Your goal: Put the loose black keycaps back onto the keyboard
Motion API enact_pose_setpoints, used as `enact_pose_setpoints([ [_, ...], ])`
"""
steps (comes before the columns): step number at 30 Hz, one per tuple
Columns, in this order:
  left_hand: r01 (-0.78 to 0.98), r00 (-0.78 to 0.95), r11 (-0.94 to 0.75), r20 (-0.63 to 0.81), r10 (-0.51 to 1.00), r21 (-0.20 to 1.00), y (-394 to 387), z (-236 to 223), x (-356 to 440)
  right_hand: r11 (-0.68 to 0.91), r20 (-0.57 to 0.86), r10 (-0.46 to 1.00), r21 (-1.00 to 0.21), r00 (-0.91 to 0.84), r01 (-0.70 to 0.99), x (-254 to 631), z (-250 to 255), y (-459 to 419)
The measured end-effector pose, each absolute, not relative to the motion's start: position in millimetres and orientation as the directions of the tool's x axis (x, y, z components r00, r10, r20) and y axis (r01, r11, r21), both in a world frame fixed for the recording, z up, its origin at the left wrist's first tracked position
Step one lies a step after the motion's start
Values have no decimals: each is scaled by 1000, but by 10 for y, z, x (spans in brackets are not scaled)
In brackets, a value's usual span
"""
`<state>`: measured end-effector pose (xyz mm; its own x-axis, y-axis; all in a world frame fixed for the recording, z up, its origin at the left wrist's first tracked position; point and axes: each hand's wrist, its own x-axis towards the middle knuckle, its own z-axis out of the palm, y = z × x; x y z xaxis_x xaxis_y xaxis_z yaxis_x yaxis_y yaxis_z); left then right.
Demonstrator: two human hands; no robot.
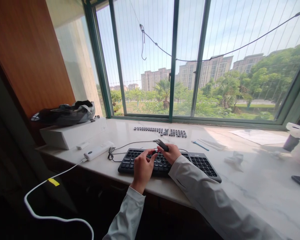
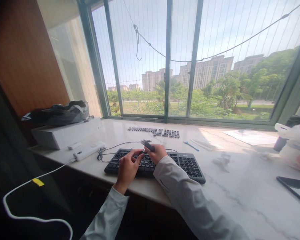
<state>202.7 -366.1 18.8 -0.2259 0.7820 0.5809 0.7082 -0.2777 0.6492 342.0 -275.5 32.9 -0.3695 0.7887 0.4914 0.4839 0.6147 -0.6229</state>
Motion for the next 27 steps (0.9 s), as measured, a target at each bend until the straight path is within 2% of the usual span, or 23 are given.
enact_pose_setpoints([
  [3, 765, -223, -248, 606, 763, 594, -3677, 250, 2054, 557, 485, 820, -557, -303, 616, 3505, 387, -2725],
  [7, 855, -177, -224, 668, 723, 469, -3612, 527, 2080, 395, 489, 851, -350, -194, 849, 3613, 492, -2757],
  [9, 884, -157, -214, 695, 702, 416, -3485, 750, 2074, 341, 486, 856, -271, -177, 900, 3638, 532, -2787],
  [13, 925, -175, -121, 688, 704, 359, -2984, 1225, 1998, 330, 451, 866, -194, -215, 924, 3632, 555, -2827],
  [16, 941, -173, -60, 627, 760, 332, -2460, 1459, 1917, 363, 392, 874, -132, -288, 923, 3602, 533, -2851],
  [19, 984, -59, -29, 481, 875, 174, -1943, 1486, 1855, 429, 361, 853, -72, -377, 901, 3569, 504, -2879],
  [27, 998, 54, -62, 224, 973, 27, -1097, 944, 1706, 528, 357, 797, -17, -488, 849, 3518, 462, -2889],
])
